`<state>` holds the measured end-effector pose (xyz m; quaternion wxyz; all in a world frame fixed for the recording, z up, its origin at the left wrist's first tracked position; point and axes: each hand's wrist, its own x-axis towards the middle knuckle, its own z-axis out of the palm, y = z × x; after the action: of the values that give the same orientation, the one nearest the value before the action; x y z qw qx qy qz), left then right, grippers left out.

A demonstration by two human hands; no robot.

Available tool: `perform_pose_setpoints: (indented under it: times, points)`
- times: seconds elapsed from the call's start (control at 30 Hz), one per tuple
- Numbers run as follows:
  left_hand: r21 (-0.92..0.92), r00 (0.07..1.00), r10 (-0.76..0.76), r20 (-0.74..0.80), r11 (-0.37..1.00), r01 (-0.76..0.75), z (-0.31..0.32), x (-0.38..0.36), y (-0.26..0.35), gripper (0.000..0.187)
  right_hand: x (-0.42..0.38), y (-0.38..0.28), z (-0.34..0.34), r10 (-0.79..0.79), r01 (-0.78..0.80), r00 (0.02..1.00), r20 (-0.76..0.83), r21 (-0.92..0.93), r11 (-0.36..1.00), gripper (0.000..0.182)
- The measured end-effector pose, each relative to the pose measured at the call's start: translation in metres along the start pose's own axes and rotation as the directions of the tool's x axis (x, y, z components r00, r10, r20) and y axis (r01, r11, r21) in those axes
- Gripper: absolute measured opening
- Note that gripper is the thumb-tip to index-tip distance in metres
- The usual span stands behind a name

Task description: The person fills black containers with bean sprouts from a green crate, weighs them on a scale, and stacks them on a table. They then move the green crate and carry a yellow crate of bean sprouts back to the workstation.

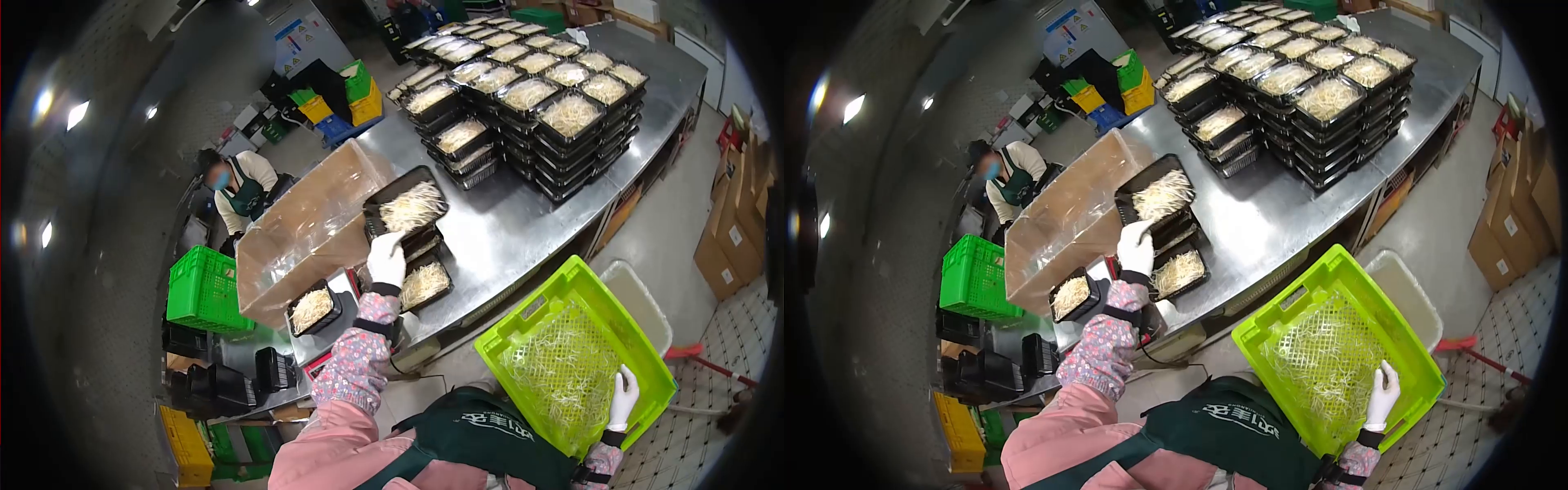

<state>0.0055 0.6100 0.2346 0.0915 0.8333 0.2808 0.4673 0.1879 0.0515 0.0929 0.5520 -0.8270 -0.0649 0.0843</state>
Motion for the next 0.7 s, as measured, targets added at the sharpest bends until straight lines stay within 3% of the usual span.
perform_pose_setpoints:
  times: [0.07,0.13,0.2,0.23,0.27,0.33,0.4,0.43,0.47,0.5,0.53,0.57,0.6,0.63,0.67,0.7]
  points:
    - [0.154,0.997,-0.066,0.035,0.986,0.06,0.002,0.007,-0.042,0.029,-0.001,-0.006,-0.001,0.007,-0.005,0.999,0.046,-0.046,0.999,0.026]
    - [0.332,0.948,-0.168,0.268,0.941,0.073,0.003,0.006,-0.069,0.027,-0.006,-0.006,-0.006,-0.048,0.051,0.998,0.049,-0.073,0.996,0.026]
    - [0.302,0.956,-0.064,0.286,0.953,-0.027,-0.003,0.006,-0.07,0.032,-0.014,0.008,-0.015,-0.025,0.029,0.999,0.039,-0.107,0.994,0.027]
    - [0.462,0.972,-0.051,0.229,0.885,-0.062,-0.006,0.003,-0.053,0.038,-0.016,0.032,-0.027,-0.031,0.034,0.999,0.017,-0.194,0.98,0.034]
    - [0.469,0.969,-0.085,0.234,0.882,-0.036,-0.013,0.003,-0.037,0.041,-0.024,0.05,-0.038,-0.038,0.039,0.999,0.009,-0.195,0.98,0.034]
    - [0.296,0.981,0.069,0.181,0.947,-0.122,-0.027,0.001,0.001,0.035,-0.044,0.078,-0.065,-0.177,-0.081,0.921,-0.347,-0.615,0.784,0.052]
    - [-0.115,0.966,0.119,0.23,0.989,-0.095,-0.013,-0.038,0.024,0.026,-0.07,0.106,-0.091,0.038,-0.407,0.834,-0.55,-0.568,0.716,0.073]
    - [-0.194,0.924,0.059,0.378,0.981,0.017,-0.004,-0.065,0.042,0.022,-0.083,0.128,-0.101,0.162,-0.55,0.784,-0.599,-0.55,0.629,0.09]
    - [-0.315,0.811,-0.006,0.585,0.92,0.234,0.004,-0.098,0.055,0.028,-0.099,0.14,-0.104,0.35,-0.673,0.726,-0.593,-0.504,0.541,0.097]
    - [-0.274,0.737,-0.002,0.676,0.928,0.254,0.016,-0.136,0.06,0.033,-0.115,0.189,-0.105,0.43,-0.704,0.696,-0.575,-0.429,0.565,0.102]
    - [-0.269,0.678,0.011,0.735,0.922,0.277,0.026,-0.17,0.063,0.042,-0.133,0.265,-0.104,0.33,-0.445,0.822,-0.463,-0.161,0.881,0.104]
    - [-0.251,0.626,-0.056,0.778,0.885,0.392,0.041,-0.209,0.057,0.048,-0.147,0.287,-0.095,0.402,-0.381,0.827,-0.392,0.136,0.915,0.105]
    - [-0.144,0.546,-0.107,0.831,0.906,0.397,0.047,-0.228,0.058,0.058,-0.153,0.264,-0.084,0.441,-0.359,0.79,-0.426,0.262,0.896,0.103]
    - [-0.024,0.501,-0.197,0.843,0.916,0.401,0.058,-0.242,0.059,0.069,-0.157,0.239,-0.077,0.475,-0.337,0.747,-0.465,0.351,0.874,0.088]
    - [0.053,0.471,-0.261,0.843,0.91,0.41,0.078,-0.265,0.044,0.081,-0.161,0.236,-0.078,0.466,-0.378,0.732,-0.497,0.272,0.885,0.066]
    - [0.121,0.372,-0.363,0.854,0.835,0.537,0.093,-0.277,0.035,0.095,-0.162,0.217,-0.079,0.52,-0.482,0.691,-0.503,0.215,0.849,0.046]
